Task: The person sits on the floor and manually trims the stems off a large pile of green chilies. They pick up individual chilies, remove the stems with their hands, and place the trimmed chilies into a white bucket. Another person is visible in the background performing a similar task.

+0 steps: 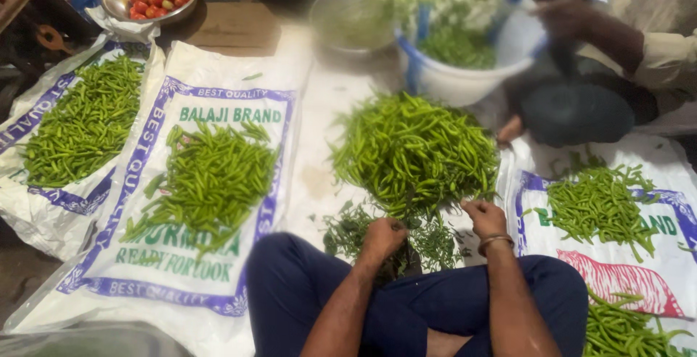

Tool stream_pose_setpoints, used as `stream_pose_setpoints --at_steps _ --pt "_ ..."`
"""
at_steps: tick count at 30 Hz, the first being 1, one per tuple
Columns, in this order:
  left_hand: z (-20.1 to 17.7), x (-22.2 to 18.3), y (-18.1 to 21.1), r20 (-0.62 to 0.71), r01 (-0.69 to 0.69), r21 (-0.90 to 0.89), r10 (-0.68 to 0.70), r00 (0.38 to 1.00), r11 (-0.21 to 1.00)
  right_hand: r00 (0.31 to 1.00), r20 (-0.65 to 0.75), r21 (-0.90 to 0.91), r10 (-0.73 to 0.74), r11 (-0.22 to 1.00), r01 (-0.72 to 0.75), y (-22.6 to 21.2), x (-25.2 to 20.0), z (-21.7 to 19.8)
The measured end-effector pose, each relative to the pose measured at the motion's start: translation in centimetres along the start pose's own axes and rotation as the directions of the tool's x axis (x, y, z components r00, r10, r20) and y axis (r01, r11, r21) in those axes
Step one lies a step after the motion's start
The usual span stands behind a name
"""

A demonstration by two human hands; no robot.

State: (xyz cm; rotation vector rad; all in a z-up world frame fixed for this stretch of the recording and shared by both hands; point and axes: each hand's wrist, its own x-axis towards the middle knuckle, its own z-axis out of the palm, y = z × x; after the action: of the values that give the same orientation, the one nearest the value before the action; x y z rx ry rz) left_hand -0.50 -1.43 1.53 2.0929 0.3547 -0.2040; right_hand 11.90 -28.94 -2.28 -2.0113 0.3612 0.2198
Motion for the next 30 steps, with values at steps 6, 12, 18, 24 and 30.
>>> stream_pose_setpoints --at_steps 6,12,18,24,30 --pt "0.0 -0.6 -0.1 -0.071 -0.005 0.049 0.008 0.997 0.999 0.92 -0.063 -0.407 -0.387 0.851 0.331 -3.6 0.7 3.3" --pt "0.3 0.7 -1.6 -0.044 -0.063 -0.179 0.056 0.997 0.982 0.979 -0.095 -0.197 -0.179 0.967 0.158 -2.9 -1.2 2.6" --pt "0.7 0.3 1.4 0.208 -0.04 -0.429 0.142 0.968 0.902 0.981 0.158 0.78 0.112 0.594 -0.194 -3.6 -10.1 3.6" --pt "-1.6 -1.8 3.8 0.211 0.095 -0.703 0.079 0.974 0.705 0.94 0.309 0.78 -0.145 0.605 -0.163 -4.1 -13.0 7.7" --pt "-1.4 -0.8 2.4 0.091 -0.029 -0.743 0.144 0.985 0.669 0.907 0.344 0.64 -0.242 0.768 -0.038 -3.5 -13.0 8.0"
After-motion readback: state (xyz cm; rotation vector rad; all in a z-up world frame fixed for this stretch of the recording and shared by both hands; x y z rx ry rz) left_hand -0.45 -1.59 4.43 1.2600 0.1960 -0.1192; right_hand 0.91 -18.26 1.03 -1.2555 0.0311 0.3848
